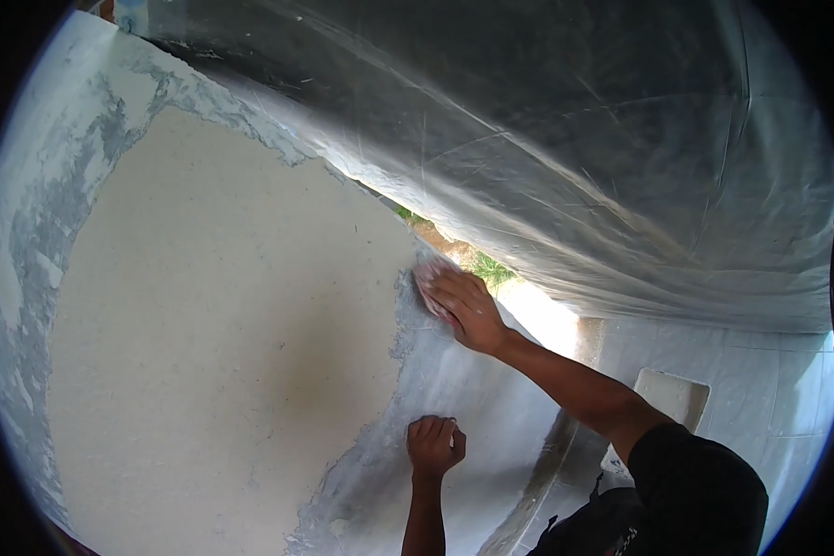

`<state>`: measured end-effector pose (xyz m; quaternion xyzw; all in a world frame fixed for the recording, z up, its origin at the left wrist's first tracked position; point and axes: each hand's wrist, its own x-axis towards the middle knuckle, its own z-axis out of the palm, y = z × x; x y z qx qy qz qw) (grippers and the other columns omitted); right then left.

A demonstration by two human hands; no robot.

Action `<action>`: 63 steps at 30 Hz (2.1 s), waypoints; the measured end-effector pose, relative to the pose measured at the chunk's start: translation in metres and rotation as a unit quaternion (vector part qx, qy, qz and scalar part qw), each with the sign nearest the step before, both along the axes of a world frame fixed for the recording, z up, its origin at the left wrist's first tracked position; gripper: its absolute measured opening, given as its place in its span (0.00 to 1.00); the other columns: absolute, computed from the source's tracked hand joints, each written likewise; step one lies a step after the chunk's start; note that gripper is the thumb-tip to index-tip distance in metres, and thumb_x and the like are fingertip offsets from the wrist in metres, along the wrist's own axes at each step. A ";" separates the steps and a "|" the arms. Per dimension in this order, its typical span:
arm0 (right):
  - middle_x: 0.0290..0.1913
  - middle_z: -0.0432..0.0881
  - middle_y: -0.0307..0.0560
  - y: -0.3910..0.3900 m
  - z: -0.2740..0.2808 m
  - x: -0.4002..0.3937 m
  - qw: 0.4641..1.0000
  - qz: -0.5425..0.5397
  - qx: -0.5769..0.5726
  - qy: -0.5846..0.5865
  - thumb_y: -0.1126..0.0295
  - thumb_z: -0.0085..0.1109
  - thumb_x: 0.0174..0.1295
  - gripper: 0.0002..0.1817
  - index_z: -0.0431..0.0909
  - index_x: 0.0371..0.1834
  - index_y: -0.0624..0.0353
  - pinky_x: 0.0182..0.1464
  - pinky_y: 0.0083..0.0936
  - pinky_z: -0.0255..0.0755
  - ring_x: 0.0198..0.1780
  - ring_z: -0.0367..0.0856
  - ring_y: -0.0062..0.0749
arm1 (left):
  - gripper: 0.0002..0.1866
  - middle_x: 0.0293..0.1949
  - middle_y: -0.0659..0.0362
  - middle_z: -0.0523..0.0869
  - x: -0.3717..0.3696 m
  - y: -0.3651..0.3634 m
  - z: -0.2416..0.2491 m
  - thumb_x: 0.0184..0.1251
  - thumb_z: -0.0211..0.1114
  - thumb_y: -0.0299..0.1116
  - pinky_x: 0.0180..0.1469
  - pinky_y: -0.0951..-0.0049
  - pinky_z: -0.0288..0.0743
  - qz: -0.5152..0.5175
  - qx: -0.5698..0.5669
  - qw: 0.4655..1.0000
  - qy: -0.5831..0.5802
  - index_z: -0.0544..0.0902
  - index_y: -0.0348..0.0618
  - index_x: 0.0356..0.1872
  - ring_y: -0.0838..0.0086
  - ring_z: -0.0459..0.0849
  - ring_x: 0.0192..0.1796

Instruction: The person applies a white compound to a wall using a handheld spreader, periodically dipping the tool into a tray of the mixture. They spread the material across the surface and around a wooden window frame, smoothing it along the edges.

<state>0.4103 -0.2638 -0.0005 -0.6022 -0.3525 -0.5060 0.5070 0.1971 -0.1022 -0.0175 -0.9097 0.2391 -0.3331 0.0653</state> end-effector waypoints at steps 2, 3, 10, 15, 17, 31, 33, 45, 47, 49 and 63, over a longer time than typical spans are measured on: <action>0.69 0.72 0.48 -0.001 0.053 0.008 1.000 -0.005 0.014 -0.011 0.82 0.66 0.47 0.36 0.72 0.65 0.55 0.71 0.47 0.60 0.74 0.65 0.47 | 0.03 0.28 0.64 0.85 -0.001 0.000 0.001 0.50 0.65 0.28 0.43 0.68 0.68 0.003 0.009 1.000 -0.003 0.83 0.45 0.28 0.71 0.83 0.35; 0.69 0.72 0.48 0.000 0.074 0.016 0.999 -0.011 0.026 -0.022 0.82 0.65 0.47 0.36 0.72 0.65 0.54 0.71 0.47 0.60 0.75 0.65 0.46 | 0.03 0.27 0.64 0.84 -0.002 0.000 0.001 0.50 0.65 0.28 0.43 0.68 0.68 0.005 0.012 1.000 -0.005 0.83 0.45 0.28 0.71 0.82 0.35; 0.70 0.72 0.47 -0.003 0.027 0.021 0.999 -0.005 -0.051 0.017 0.84 0.64 0.49 0.34 0.73 0.64 0.55 0.73 0.46 0.59 0.75 0.65 0.45 | 0.02 0.27 0.64 0.84 -0.001 0.000 -0.001 0.51 0.65 0.28 0.43 0.68 0.68 0.003 0.002 1.000 -0.007 0.83 0.46 0.27 0.72 0.82 0.34; 0.69 0.73 0.47 -0.007 -0.006 -0.002 0.999 -0.005 -0.036 0.027 0.85 0.62 0.48 0.34 0.74 0.63 0.55 0.73 0.47 0.59 0.74 0.66 0.46 | 0.02 0.27 0.64 0.84 0.002 -0.002 0.000 0.50 0.65 0.28 0.42 0.68 0.67 0.010 0.006 1.000 -0.009 0.82 0.46 0.27 0.72 0.82 0.33; 0.69 0.73 0.47 0.004 0.039 0.001 1.000 -0.002 0.013 0.007 0.85 0.62 0.48 0.32 0.75 0.61 0.56 0.72 0.47 0.60 0.75 0.66 0.46 | 0.02 0.27 0.64 0.84 -0.001 -0.002 -0.001 0.50 0.65 0.28 0.42 0.68 0.67 0.019 0.009 1.000 -0.007 0.82 0.46 0.26 0.72 0.82 0.33; 0.70 0.73 0.47 0.011 0.033 -0.018 1.000 -0.011 -0.002 0.013 0.81 0.65 0.51 0.33 0.73 0.65 0.53 0.74 0.50 0.55 0.75 0.65 0.47 | 0.03 0.27 0.64 0.84 -0.001 0.000 -0.002 0.50 0.66 0.28 0.43 0.68 0.68 0.009 0.002 1.000 -0.012 0.82 0.46 0.28 0.72 0.82 0.34; 0.70 0.73 0.47 0.021 0.038 -0.009 0.999 -0.002 -0.032 0.021 0.81 0.65 0.52 0.33 0.73 0.65 0.52 0.74 0.50 0.54 0.75 0.65 0.47 | 0.03 0.27 0.64 0.83 -0.002 0.000 -0.001 0.50 0.66 0.28 0.42 0.68 0.68 0.010 0.002 1.000 -0.012 0.82 0.46 0.28 0.72 0.82 0.34; 0.68 0.74 0.47 0.015 0.095 0.005 0.998 -0.028 0.041 -0.033 0.79 0.63 0.52 0.30 0.75 0.62 0.54 0.70 0.50 0.58 0.72 0.68 0.47 | 0.04 0.28 0.63 0.84 0.001 0.001 -0.005 0.49 0.66 0.27 0.43 0.67 0.69 0.015 0.002 1.000 -0.018 0.83 0.45 0.29 0.70 0.83 0.35; 0.69 0.73 0.47 0.017 0.100 0.015 0.999 -0.040 -0.014 -0.033 0.78 0.64 0.50 0.31 0.75 0.62 0.56 0.70 0.50 0.59 0.70 0.68 0.47 | 0.04 0.28 0.62 0.84 0.000 0.000 -0.007 0.49 0.65 0.26 0.43 0.66 0.69 0.014 -0.001 1.000 -0.018 0.82 0.46 0.28 0.69 0.82 0.34; 0.69 0.74 0.47 0.023 0.055 -0.003 0.999 -0.021 -0.044 -0.006 0.80 0.64 0.50 0.31 0.75 0.62 0.53 0.71 0.51 0.57 0.72 0.67 0.48 | 0.04 0.28 0.62 0.84 0.000 0.001 -0.007 0.49 0.65 0.26 0.43 0.66 0.69 0.015 -0.010 1.000 -0.019 0.82 0.46 0.28 0.70 0.82 0.34; 0.69 0.72 0.52 0.038 -0.003 -0.038 0.995 -0.001 -0.035 0.093 0.84 0.61 0.50 0.35 0.72 0.66 0.54 0.69 0.50 0.57 0.72 0.65 0.52 | 0.04 0.28 0.62 0.84 -0.001 0.002 -0.006 0.49 0.66 0.27 0.44 0.67 0.69 0.010 0.002 1.000 -0.027 0.82 0.46 0.28 0.69 0.82 0.35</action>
